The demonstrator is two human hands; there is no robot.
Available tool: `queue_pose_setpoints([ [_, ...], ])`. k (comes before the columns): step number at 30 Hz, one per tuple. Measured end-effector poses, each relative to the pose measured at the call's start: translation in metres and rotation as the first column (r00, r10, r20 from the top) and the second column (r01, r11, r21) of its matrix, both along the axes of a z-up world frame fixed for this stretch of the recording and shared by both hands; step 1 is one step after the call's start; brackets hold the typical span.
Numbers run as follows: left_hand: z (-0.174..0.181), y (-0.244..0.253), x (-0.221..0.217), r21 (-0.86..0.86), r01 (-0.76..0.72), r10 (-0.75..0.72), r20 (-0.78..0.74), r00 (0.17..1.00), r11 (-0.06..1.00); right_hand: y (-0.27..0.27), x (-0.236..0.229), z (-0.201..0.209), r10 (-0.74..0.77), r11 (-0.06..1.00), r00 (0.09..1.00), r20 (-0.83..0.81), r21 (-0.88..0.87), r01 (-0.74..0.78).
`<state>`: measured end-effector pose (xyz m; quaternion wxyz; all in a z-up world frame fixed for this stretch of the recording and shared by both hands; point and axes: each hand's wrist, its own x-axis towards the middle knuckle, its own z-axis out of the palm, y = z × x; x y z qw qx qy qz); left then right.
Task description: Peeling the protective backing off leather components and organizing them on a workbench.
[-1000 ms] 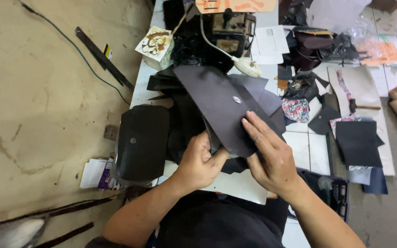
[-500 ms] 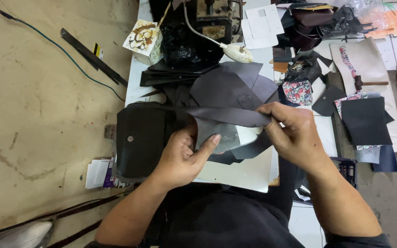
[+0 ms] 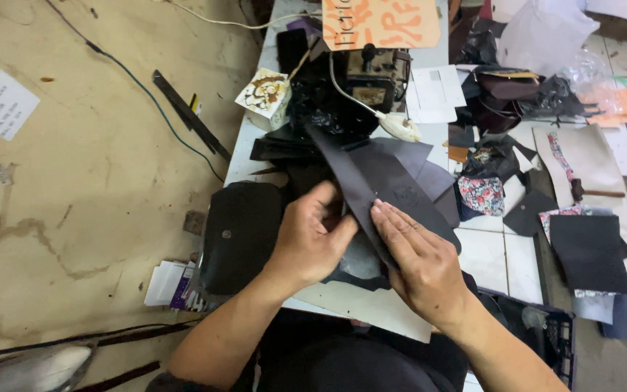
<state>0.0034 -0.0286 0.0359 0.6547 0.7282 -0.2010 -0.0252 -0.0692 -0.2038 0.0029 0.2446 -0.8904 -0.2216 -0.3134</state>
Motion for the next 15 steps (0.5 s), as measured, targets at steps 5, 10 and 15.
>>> queue_pose_setpoints([
  [5, -0.054, 0.023, 0.013, -0.087, 0.137, -0.141, -0.037, 0.989, 0.987, -0.018, 0.006, -0.016, -0.044, 0.228, 0.975, -0.218, 0.948, 0.222],
  [10, -0.029, 0.027, 0.000, 0.034, 0.074, -0.076, 0.068, 0.995, 0.997, -0.029, 0.007, -0.003, 0.139, 0.372, 0.910, -0.391, 0.872, 0.318],
  [15, 0.023, 0.008, -0.018, 0.300, -0.021, -0.113, 0.423, 0.899, 0.954, -0.021, -0.003, 0.071, 0.090, 0.862, 0.831, -0.549, 0.461, 0.211],
])
